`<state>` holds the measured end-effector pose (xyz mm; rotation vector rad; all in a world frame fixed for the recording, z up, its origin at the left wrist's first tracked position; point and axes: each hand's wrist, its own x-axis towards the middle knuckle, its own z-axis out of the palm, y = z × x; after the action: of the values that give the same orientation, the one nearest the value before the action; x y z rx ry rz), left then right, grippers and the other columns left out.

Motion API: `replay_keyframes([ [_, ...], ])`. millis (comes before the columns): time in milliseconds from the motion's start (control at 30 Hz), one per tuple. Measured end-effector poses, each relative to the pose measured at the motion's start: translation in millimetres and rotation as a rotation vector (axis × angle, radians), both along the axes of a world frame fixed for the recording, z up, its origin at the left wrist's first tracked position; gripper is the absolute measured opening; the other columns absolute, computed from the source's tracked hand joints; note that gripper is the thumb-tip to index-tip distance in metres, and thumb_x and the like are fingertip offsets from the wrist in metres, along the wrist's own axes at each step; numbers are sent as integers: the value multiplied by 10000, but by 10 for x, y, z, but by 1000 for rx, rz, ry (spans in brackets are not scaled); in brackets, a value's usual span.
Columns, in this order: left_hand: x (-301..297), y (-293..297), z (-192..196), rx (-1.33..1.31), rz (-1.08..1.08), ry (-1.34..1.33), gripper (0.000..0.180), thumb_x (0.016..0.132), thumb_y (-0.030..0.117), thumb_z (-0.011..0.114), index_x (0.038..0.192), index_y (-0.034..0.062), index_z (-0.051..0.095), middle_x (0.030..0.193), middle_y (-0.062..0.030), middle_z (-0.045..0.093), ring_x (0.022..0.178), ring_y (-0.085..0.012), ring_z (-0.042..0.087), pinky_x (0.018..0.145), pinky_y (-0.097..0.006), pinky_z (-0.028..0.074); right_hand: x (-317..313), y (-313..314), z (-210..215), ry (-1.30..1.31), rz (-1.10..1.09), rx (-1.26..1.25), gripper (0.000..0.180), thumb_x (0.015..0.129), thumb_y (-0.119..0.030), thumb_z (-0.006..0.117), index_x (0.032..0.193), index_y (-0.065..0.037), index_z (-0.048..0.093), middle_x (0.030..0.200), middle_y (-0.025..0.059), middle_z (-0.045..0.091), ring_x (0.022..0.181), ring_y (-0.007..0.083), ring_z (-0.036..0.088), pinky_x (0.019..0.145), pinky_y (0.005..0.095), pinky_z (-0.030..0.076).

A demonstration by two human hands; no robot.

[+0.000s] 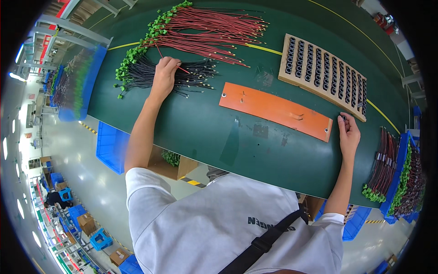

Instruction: The person assembles wire harnesses by inserting red and black wires into green connectors. They use a handheld crimping tool to secure the connections and place the finished harnesses into a wooden storage rack. The process is repeated for multiple units.

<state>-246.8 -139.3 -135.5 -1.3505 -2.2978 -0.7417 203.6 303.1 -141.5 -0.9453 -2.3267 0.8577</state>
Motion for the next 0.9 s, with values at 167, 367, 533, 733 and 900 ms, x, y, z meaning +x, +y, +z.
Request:
replay_keyframes([
  [167,-391,-101,733,66,189,528,156,866,8,681,961,97,766,955,-61,780,829,-290,685,764,-425,551,10,-14,17,12,-28,16,245,990,-225,731,1154,-43,739,714,-52,521,637,36,439,587,212,374],
  [367,-1227,-412,2018,543,295,18,228,1026,163,621,1168,22,730,940,-56,789,799,-124,719,774,-278,563,-5,-9,7,-3,-7,-7,239,987,-220,731,1153,-50,742,718,-51,531,638,36,443,588,217,380],
  [533,-1231,-387,2263,857,242,216,244,1023,10,584,1240,-80,651,994,-124,774,830,-127,702,780,-253,571,-7,-19,24,2,-3,2,241,985,-221,734,1152,-46,741,720,-49,539,643,35,456,593,219,386],
  [733,-225,132,2257,510,322,666,110,981,16,686,994,-2,794,1018,-56,785,919,-132,712,866,-280,559,-3,-10,21,97,45,1,232,1010,-198,700,1165,-27,720,840,-10,599,723,49,511,656,218,422],
  [900,1125,960,1227,228,-396,136,155,833,-56,700,945,32,761,969,-78,770,842,-246,720,755,-355,586,-108,-247,130,440,-39,-264,237,1089,-212,576,1207,-32,674,1118,52,683,990,124,636,822,256,504],
])
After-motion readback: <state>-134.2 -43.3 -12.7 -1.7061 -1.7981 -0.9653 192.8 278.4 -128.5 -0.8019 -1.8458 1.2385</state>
